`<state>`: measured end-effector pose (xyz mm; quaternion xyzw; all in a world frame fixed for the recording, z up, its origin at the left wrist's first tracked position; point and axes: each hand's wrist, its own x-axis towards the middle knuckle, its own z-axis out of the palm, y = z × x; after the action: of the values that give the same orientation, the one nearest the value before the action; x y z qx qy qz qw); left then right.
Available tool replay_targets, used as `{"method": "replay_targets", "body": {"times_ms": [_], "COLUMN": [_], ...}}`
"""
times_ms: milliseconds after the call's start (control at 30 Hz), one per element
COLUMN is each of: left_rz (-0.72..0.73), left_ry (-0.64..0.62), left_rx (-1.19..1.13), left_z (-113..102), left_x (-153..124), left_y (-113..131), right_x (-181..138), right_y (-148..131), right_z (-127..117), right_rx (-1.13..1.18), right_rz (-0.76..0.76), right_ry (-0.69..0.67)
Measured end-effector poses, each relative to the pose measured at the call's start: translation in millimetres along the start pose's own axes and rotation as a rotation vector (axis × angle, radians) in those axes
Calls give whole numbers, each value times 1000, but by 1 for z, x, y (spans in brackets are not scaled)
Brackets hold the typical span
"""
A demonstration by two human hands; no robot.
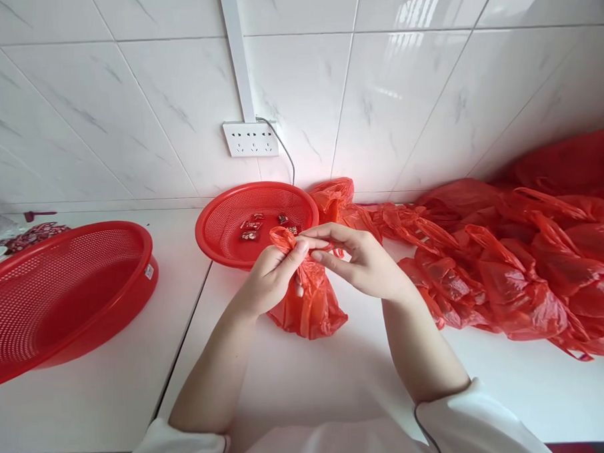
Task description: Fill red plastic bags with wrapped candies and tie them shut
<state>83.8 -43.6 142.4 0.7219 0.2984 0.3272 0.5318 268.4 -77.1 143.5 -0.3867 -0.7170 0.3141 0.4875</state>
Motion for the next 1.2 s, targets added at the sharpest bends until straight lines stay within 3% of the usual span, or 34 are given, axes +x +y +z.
{"method": "replay_targets", "body": {"times_ms": [133,300,467,533,633,733,800,867,1000,1033,1133,1200], "left_rz": [-8,-124,-280,-323,-380,-340,-236,-134,24,62,177,262], "left_ry": [-32,14,-100,-124,-141,-176,-210,-237,-253,-249,-224,-190], "left_rx": [-86,-286,-480,-588,-756,-796,-665,-437,103,240,611,760], "left_z": [1,-4,-13,-16,-19,-22,-22,-19,-10,-8,-4,-4], "left_x": [1,4,7,8,7,4,1,-3,-10,-11,-13,-11], "left_y": [-3,-4,-8,-11,-13,-9,-4,0,6,6,1,-4], "right_x": [-3,-6,-12,-17,-23,-26,-25,-21,-8,-5,2,6], "right_y": [14,26,18,10,-2,-7,-7,-2,15,20,35,43], "right_z": [1,-10,-19,-20,-21,-21,-22,-21,-10,-6,5,8], "right_rx": [41,67,59,64,12,-96,-122,-87,113,181,337,358], "right_rz": [58,83,-54,-201,-374,-355,-301,-269,-162,-85,162,216], "right_ry": [106,296,383,311,21,-241,-371,-394,-23,4,-135,-207]}}
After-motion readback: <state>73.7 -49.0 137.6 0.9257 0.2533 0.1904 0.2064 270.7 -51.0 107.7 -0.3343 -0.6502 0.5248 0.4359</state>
